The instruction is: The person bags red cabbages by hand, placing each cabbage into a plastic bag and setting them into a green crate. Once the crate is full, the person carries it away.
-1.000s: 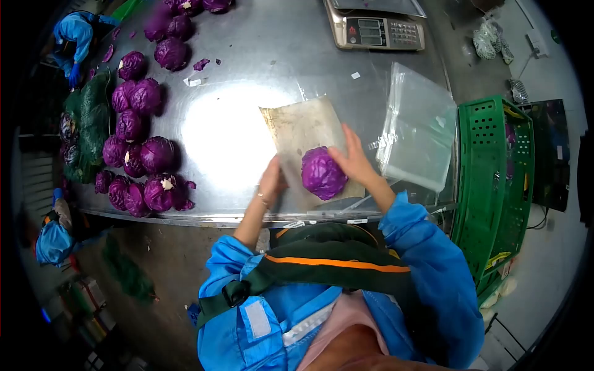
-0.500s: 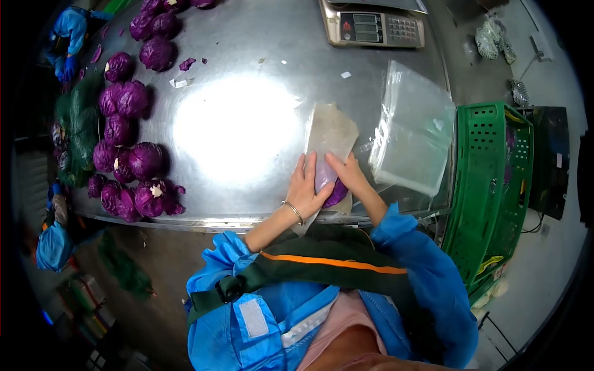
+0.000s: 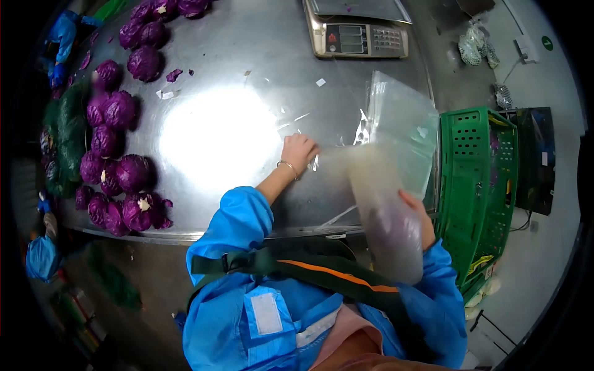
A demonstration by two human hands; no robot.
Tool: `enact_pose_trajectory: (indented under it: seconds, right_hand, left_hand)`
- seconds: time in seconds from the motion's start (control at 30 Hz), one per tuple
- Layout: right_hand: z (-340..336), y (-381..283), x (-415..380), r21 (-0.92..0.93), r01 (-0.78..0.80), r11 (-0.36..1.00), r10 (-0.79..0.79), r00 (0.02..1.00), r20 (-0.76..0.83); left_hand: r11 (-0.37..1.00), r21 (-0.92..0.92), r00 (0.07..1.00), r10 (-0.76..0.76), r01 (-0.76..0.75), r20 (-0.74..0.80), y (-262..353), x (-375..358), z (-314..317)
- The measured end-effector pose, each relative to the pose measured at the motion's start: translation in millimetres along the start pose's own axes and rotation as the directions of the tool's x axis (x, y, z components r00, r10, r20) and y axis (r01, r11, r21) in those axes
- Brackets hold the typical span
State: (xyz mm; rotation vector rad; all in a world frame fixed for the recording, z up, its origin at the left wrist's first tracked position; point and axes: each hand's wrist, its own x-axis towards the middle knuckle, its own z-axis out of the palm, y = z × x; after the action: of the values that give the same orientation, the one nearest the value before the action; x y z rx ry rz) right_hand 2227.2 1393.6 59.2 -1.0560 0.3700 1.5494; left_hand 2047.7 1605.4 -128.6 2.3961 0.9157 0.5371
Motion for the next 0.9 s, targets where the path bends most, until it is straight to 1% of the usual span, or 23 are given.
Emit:
enact_pose_trajectory:
  seconds: [0.03,0.07,0.13,0.2,0.3,0.33,0.37,0.4,0.43,0.47,0.5,0.53,0.6,0.63,0.67,0.7,0.77,0.8,0.87,0.9]
  right_hand:
    - [-6.6,9.2,-7.8,-0.079,-0.018,0.997,0.015,0.999,-0.035]
    - [-13.8,19.8,-14.6,-0.154,-0.045,0.987,0.033,0.997,-0.075]
    - [-36.6,43.5,-11.1,-0.196,-0.061,0.979,0.035,0.991,-0.133]
    - [-8.1,48.3,-10.4,-0.219,-0.105,0.97,0.062,0.979,-0.196]
    - [32.7,38.3,-4.0,-0.243,-0.083,0.966,0.051,0.989,-0.136]
    - [25.4,30.8,15.5,-0.431,-0.073,0.9,0.03,0.994,-0.105]
    - [3.9,25.1,46.9,-0.6,-0.057,0.798,0.014,0.997,-0.076]
    - [-13.8,22.2,73.5,-0.745,-0.039,0.666,0.004,0.999,-0.049]
    - [-16.4,28.3,96.1,-0.87,0.201,0.451,-0.186,0.974,0.129]
    - [-8.4,39.4,116.3,-0.899,0.402,0.171,-0.316,0.887,0.337]
    - [7.4,50.6,132.7,-0.899,0.41,-0.154,-0.369,0.82,0.437]
    - [22.6,62.7,145.2,-0.81,0.358,-0.464,-0.376,0.748,0.546]
    - [41.8,83.7,151.0,-0.835,0.357,-0.418,-0.575,0.608,0.548]
    - [46.5,87.0,152.6,-0.844,0.363,-0.395,-0.666,0.521,0.535]
    - [37.1,87.9,158.4,-0.851,0.48,-0.214,-0.728,0.502,0.466]
    - [32.3,82.5,157.9,-0.868,0.493,-0.059,-0.761,0.541,0.358]
    - [26.1,62.6,159.1,-0.832,0.5,0.242,-0.766,0.624,0.152]
    - [29.0,52.1,164.3,-0.859,0.431,0.276,-0.678,0.721,0.144]
    - [42.4,23.6,182.3,-0.91,0.283,0.303,-0.47,0.875,0.116]
    - [46.0,11.7,187.7,-0.933,0.205,0.297,-0.351,0.932,0.092]
  left_hand:
    - [0.999,0.049,0.997,0.003,-0.007,0.073,-10.3,0.3,8.5]
    - [0.999,0.008,0.998,0.044,-0.044,-0.037,-18.2,-2.7,17.7]
    - [0.99,-0.022,0.987,0.135,-0.138,-0.083,-17.1,-12.0,9.1]
    - [0.971,-0.027,0.965,0.231,-0.236,-0.124,-15.2,-19.0,-4.7]
    - [0.962,0.062,0.957,0.271,-0.266,-0.1,-12.5,-18.6,-29.3]
    - [0.981,0.024,0.961,0.195,-0.194,-0.199,-6.0,-14.5,-35.6]
    - [0.992,-0.026,0.95,0.113,-0.126,-0.29,5.6,-10.3,-39.1]
    - [0.994,-0.087,0.928,0.023,-0.059,-0.373,16.4,-6.9,-39.3]
    - [0.989,-0.113,0.91,0.036,-0.09,-0.412,25.6,-2.7,-37.0]
    - [0.983,-0.138,0.891,0.047,-0.122,-0.452,34.4,2.6,-33.5]
    - [0.975,-0.16,0.868,0.055,-0.153,-0.493,40.5,7.4,-29.6]
    - [0.963,-0.205,0.877,0.059,-0.176,-0.476,41.9,9.3,-22.2]
    - [0.966,-0.246,0.853,-0.065,-0.076,-0.518,38.1,5.1,-21.5]
    - [0.964,-0.265,0.835,-0.121,-0.03,-0.537,33.7,2.4,-22.8]
    - [0.976,-0.207,0.892,-0.15,0.065,-0.427,22.2,-9.2,-21.5]
    - [0.942,-0.299,0.869,-0.27,0.151,-0.415,24.7,-15.4,-22.5]
    - [0.828,-0.47,0.78,-0.501,0.306,-0.374,31.1,-21.1,-25.5]
    - [0.763,-0.531,0.784,-0.562,0.369,-0.262,28.1,-20.9,-26.3]
    - [0.701,-0.605,0.755,-0.611,0.377,-0.238,32.8,-13.2,-30.9]
    - [0.667,-0.64,0.737,-0.637,0.381,-0.226,37.3,-9.5,-32.2]
